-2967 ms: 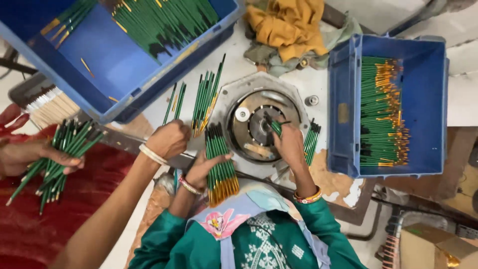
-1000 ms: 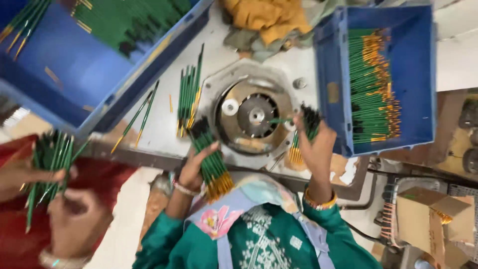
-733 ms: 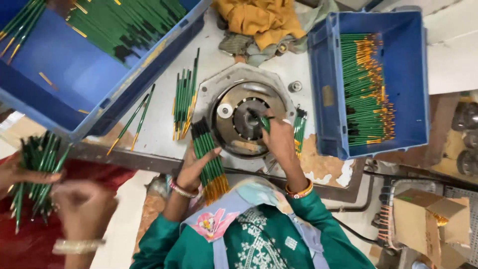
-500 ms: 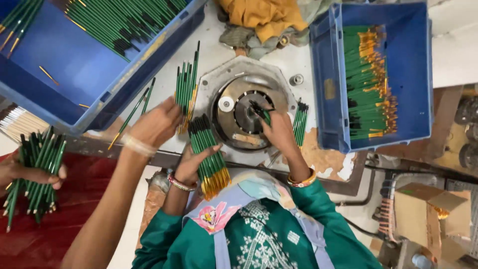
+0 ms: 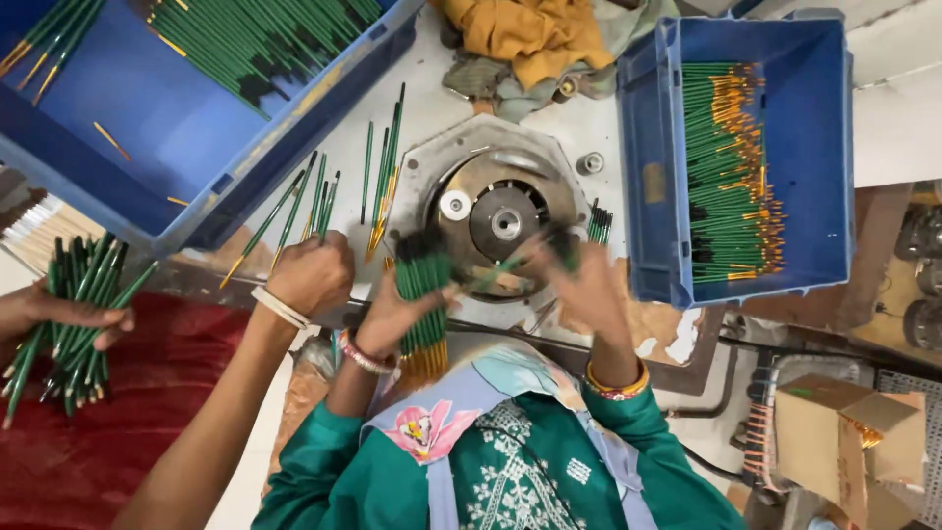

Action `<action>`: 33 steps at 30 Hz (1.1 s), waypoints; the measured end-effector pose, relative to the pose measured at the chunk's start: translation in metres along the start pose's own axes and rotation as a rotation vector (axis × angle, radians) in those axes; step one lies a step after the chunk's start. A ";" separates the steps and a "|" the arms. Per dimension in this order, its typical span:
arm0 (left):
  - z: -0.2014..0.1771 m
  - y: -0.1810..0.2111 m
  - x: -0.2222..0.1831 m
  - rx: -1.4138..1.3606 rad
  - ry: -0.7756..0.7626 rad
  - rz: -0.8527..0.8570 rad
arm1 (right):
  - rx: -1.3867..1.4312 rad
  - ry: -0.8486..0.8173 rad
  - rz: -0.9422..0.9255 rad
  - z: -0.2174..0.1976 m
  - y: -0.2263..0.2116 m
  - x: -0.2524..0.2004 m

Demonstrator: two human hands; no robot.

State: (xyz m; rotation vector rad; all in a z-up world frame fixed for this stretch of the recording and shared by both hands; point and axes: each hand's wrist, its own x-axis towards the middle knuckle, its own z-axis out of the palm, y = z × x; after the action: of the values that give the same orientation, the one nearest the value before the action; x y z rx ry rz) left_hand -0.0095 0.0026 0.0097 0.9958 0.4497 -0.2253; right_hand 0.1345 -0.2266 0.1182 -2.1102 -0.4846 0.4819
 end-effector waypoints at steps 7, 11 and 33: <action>-0.006 -0.023 -0.001 -0.442 0.089 -0.173 | -0.203 0.507 -0.163 0.005 0.004 -0.006; 0.002 -0.011 0.001 -0.427 0.124 -0.090 | -0.604 0.191 -0.083 0.030 0.052 0.025; 0.003 0.005 -0.007 0.113 -0.042 -0.060 | -0.244 -0.202 -0.001 0.010 -0.031 0.000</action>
State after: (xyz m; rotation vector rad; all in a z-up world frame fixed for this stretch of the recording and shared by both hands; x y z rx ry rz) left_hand -0.0131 0.0020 0.0181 1.0868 0.4326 -0.3280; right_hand 0.1252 -0.2035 0.1387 -2.3050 -0.6904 0.6682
